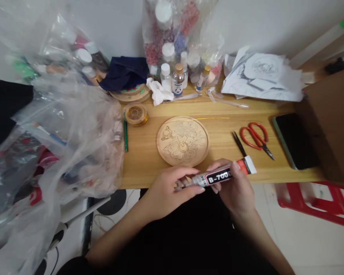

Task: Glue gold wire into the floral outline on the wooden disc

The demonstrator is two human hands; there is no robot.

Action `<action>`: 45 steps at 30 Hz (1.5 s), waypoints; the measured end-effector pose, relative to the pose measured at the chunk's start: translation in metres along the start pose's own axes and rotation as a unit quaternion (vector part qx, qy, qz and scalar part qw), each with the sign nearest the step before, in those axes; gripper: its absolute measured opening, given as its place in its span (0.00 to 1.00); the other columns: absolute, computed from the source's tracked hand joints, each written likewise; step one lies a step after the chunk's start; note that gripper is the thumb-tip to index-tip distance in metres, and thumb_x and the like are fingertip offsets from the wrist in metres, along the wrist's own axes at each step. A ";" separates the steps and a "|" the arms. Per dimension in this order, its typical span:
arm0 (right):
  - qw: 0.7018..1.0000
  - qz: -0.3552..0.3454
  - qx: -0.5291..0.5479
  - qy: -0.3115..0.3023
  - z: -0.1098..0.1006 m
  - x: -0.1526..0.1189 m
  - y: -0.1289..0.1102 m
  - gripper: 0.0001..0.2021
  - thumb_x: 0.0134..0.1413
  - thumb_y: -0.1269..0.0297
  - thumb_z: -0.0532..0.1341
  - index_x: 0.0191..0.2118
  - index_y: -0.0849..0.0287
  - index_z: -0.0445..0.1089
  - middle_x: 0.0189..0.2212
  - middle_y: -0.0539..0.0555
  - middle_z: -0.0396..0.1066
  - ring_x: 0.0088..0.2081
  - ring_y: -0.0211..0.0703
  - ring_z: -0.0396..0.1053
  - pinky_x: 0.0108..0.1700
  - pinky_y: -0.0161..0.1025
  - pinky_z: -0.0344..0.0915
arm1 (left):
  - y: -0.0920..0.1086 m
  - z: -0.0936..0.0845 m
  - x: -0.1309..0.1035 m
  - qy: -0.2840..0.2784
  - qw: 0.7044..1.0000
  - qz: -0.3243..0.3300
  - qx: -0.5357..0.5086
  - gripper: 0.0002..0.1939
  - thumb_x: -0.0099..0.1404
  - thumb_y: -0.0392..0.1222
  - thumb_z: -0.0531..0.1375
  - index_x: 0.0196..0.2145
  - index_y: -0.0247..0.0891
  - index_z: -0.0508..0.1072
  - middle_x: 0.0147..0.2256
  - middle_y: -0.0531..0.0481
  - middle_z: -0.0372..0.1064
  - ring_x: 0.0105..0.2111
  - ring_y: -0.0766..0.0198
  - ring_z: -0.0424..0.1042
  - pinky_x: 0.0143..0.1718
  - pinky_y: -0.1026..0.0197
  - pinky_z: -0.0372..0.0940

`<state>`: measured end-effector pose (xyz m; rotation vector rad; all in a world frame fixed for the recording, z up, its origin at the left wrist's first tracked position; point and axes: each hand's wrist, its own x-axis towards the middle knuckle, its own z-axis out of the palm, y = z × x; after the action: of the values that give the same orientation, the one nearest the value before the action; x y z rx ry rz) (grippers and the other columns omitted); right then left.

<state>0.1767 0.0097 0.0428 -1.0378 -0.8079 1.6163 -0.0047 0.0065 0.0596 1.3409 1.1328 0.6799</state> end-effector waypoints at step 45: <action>0.956 -0.200 0.096 0.190 -0.106 0.066 -0.051 0.24 0.48 0.38 0.64 0.24 0.57 0.75 0.09 0.46 0.54 0.13 0.33 0.53 0.16 0.34 0.50 | 0.021 -0.051 0.207 -0.002 0.839 0.228 0.494 0.07 0.64 0.38 0.62 0.38 0.39 0.81 0.40 0.45 0.69 0.43 0.55 0.67 0.47 0.52 0.62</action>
<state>0.2857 0.0887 0.0287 -0.9363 -0.5431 1.0825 0.0273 0.2175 0.0375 2.5526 1.2094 0.3985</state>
